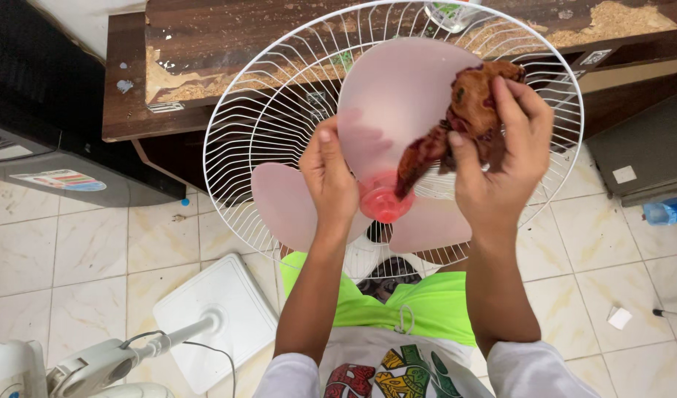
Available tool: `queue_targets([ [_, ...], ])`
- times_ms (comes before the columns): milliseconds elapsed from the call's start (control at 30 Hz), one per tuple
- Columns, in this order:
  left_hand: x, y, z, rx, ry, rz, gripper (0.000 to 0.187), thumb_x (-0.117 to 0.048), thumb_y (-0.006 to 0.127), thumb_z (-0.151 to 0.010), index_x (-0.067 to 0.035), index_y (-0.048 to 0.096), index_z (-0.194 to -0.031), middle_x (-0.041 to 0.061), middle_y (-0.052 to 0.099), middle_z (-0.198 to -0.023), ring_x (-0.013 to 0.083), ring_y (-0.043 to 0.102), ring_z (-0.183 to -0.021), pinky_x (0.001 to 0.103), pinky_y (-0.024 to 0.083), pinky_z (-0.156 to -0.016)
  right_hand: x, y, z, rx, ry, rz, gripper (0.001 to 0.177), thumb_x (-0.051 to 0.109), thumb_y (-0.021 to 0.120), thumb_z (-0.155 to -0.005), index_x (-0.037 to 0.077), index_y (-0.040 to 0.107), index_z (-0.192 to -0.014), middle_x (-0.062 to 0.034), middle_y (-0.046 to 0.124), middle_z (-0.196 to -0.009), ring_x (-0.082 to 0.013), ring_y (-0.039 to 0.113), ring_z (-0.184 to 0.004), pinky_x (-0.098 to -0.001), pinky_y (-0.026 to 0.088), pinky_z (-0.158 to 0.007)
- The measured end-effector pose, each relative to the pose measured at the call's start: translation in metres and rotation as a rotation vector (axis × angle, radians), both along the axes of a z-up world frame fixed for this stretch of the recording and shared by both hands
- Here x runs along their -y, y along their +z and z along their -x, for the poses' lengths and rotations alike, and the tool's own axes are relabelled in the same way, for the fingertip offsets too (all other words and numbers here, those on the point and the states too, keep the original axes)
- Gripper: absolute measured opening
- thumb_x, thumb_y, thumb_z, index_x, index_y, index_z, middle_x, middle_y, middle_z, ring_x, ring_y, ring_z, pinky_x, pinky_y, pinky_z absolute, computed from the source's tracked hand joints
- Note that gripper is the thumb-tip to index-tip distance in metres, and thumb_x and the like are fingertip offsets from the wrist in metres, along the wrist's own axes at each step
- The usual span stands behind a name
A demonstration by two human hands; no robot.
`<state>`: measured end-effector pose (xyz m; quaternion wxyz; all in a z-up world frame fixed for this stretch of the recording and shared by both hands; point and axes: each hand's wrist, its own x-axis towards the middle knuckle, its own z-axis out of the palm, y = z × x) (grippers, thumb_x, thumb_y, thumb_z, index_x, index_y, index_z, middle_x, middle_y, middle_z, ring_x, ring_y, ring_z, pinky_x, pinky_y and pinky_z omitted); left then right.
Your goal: The person wipes the blades and central hub of a standing fan with a patterned cloth. They spray the cloth with a cleaning solution from a spray bottle and continue wiping each blade and the hub area.
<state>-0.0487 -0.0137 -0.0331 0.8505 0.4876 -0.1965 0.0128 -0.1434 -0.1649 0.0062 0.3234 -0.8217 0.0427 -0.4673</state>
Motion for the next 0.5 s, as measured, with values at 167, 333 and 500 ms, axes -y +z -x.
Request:
queue_targets([
  [167,0.007,-0.011,-0.002,0.107,-0.025,-0.059,0.053,-0.037,0.034,-0.115,0.003,0.068,-0.117,0.004,0.073,-0.098,0.0090,0.066,-0.087,0.024,0.053,-0.078,-0.023,0.012,-0.031,-0.078,0.088,0.172,0.059,0.000,0.071,-0.101,-0.005,0.042,-0.152,-0.0266,0.031,-0.162,-0.0457,0.037,-0.151,-0.0496,0.034,-0.128],
  [333,0.006,-0.019,-0.007,0.112,0.156,-0.179,0.052,-0.031,0.041,-0.120,0.005,0.066,-0.091,0.000,0.057,-0.072,0.0051,0.045,-0.068,0.023,0.037,-0.061,-0.024,0.006,-0.031,-0.128,0.317,0.360,0.054,0.002,0.075,-0.093,0.005,0.057,-0.144,-0.0204,0.044,-0.159,-0.0418,0.044,-0.150,-0.0510,0.037,-0.127],
  [500,0.006,-0.012,-0.013,0.081,0.235,-0.182,0.053,-0.029,0.042,-0.118,0.005,0.072,-0.092,-0.001,0.057,-0.069,0.0064,0.042,-0.062,0.025,0.033,-0.057,-0.041,-0.011,-0.005,-0.200,0.124,0.327,0.052,-0.004,0.069,-0.093,0.008,0.061,-0.142,-0.0183,0.049,-0.155,-0.0370,0.050,-0.146,-0.0479,0.041,-0.125],
])
